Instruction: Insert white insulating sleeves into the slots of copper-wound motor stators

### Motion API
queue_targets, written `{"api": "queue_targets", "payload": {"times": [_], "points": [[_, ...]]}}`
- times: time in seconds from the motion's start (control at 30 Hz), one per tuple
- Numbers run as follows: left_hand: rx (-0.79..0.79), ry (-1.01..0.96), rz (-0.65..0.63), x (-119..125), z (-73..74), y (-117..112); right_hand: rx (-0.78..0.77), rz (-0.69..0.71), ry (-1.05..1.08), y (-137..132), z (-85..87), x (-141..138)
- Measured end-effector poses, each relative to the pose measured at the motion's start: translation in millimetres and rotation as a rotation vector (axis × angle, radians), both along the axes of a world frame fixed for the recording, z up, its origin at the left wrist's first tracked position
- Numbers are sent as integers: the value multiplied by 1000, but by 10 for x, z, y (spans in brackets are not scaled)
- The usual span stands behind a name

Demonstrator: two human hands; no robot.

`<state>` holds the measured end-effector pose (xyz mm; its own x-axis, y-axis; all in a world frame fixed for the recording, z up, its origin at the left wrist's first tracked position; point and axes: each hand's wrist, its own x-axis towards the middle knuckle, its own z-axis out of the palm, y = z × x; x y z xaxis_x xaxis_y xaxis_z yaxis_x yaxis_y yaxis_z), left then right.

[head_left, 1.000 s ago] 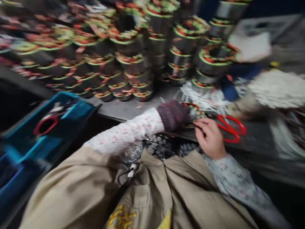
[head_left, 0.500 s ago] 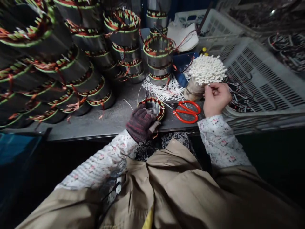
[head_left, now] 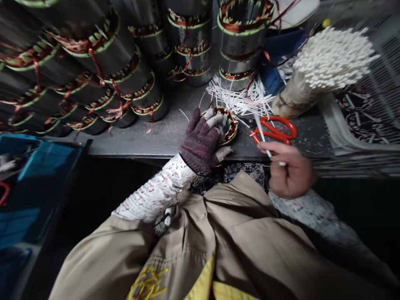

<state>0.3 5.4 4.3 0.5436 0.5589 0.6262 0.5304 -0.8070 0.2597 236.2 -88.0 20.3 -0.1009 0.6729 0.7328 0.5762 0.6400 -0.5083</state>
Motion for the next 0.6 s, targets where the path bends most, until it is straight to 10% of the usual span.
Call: {"api": "queue_targets", "payload": {"times": [0.6], "points": [[-59, -9, 166, 196, -108, -99, -221, 25, 52, 125, 49, -319]]}}
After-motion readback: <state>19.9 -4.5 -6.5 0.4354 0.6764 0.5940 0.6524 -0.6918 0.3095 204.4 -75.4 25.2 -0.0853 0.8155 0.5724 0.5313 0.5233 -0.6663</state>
